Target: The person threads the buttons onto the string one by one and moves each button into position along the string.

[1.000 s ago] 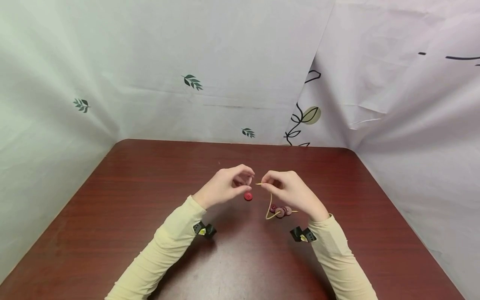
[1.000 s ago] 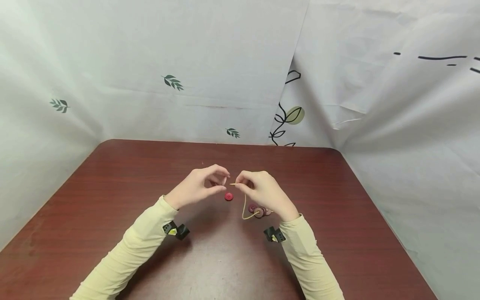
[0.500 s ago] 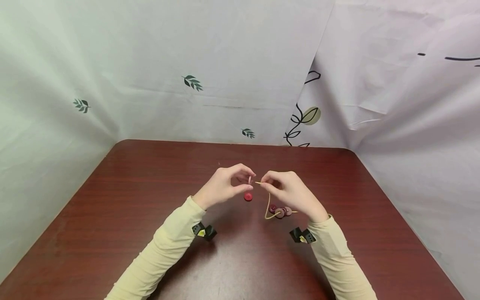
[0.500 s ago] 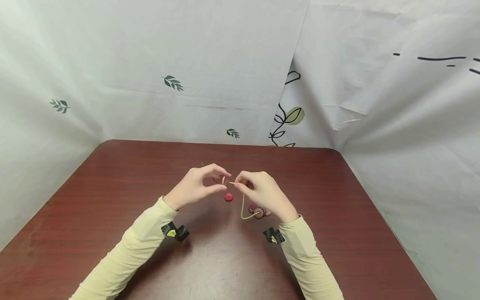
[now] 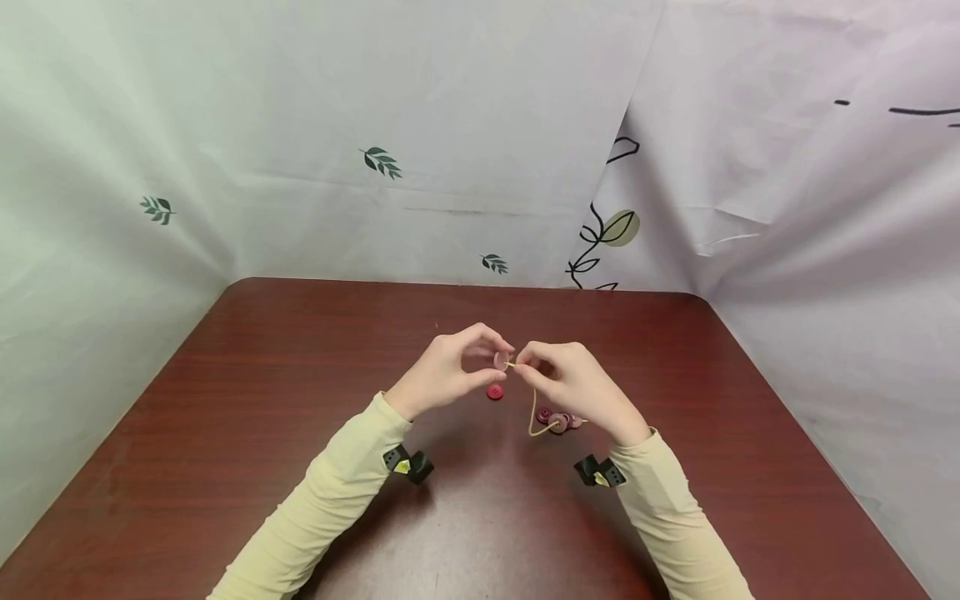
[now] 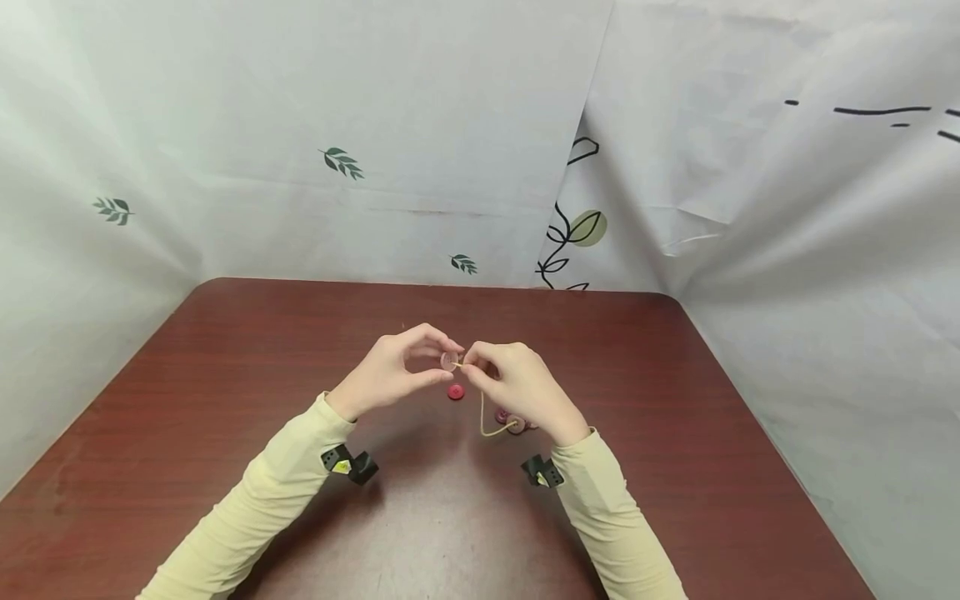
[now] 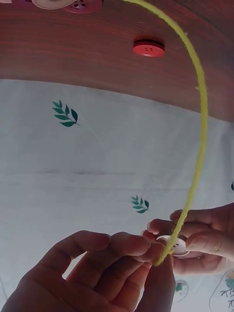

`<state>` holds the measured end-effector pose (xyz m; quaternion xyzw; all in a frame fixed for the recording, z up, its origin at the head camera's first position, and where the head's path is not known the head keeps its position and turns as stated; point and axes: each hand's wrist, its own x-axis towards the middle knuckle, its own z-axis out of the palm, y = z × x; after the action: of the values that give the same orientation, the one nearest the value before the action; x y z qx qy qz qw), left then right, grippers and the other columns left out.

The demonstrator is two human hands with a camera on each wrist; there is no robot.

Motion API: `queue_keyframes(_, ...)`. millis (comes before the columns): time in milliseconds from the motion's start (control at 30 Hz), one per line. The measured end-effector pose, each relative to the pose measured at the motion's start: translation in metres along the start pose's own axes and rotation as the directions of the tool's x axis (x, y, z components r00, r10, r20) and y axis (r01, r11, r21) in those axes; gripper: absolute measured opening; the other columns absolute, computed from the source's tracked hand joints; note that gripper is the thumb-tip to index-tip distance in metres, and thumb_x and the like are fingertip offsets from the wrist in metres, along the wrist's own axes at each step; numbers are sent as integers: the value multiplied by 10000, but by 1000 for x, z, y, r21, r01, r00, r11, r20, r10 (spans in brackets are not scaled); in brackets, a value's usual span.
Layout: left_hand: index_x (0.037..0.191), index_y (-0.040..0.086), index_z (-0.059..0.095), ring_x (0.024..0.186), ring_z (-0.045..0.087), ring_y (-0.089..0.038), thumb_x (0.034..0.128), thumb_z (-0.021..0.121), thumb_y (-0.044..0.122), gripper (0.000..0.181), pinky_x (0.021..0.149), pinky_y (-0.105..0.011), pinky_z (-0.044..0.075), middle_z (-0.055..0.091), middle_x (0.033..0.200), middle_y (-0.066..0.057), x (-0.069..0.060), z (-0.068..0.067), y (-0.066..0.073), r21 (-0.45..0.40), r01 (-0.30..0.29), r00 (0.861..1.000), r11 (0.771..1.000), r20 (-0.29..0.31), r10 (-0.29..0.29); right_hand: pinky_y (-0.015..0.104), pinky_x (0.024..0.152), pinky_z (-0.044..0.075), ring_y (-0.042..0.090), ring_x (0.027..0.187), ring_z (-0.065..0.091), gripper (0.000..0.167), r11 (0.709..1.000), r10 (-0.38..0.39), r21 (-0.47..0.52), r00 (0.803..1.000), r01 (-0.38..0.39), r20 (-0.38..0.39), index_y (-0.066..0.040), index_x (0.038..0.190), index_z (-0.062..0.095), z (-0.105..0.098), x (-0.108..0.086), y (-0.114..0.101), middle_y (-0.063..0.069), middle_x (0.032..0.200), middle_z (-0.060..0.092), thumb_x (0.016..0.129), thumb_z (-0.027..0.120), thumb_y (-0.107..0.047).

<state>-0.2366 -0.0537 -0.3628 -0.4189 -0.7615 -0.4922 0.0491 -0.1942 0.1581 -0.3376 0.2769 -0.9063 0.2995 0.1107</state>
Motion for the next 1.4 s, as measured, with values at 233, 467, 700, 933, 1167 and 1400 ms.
queue_keyframes(233,1083,96,613,884,684,-92,805,766,48,321,835,-303,535,723,934,-21,0,0,2,29,-12,1000,1000,21,11,202,562,412,32,564,466,57,1000,6,7,1000,-7,22,-173,865,680,0,1,-2,-18,698,660,908,658,-145)
queue_keyframes(467,1071,94,615,837,682,-87,802,768,53,312,778,-344,543,726,894,-15,0,1,3,39,-29,999,999,24,28,200,553,407,30,556,457,62,1000,6,-4,1000,-6,18,-176,862,677,0,1,-2,-87,681,622,906,655,-139)
queue_keyframes(700,1077,102,603,852,682,-94,796,774,53,332,761,-310,533,724,915,-14,0,2,2,58,-31,999,998,32,29,197,563,414,23,560,461,55,1000,-21,1,1000,21,23,-157,864,679,3,1,-2,-65,690,636,908,657,-133)
queue_keyframes(933,1067,82,573,862,690,-111,788,784,64,350,753,-340,540,734,920,-35,0,3,2,59,-56,998,997,29,54,189,566,414,-3,558,459,57,999,-48,-8,999,48,19,-161,851,675,5,2,0,-75,689,639,903,669,-138)
queue_keyframes(1167,998,102,599,818,675,-90,796,786,102,275,741,-291,541,723,892,-13,0,4,0,71,-47,999,996,31,45,191,546,399,1,539,438,60,999,-48,-9,999,49,23,-161,844,666,5,2,0,-39,671,635,901,672,-143)
queue_keyframes(1400,900,136,638,790,651,-53,783,802,147,201,746,-244,523,715,872,24,1,5,0,91,-43,999,995,22,42,190,550,396,7,545,438,56,999,-49,5,998,49,29,-160,856,674,5,1,1,1,679,652,897,668,-122)
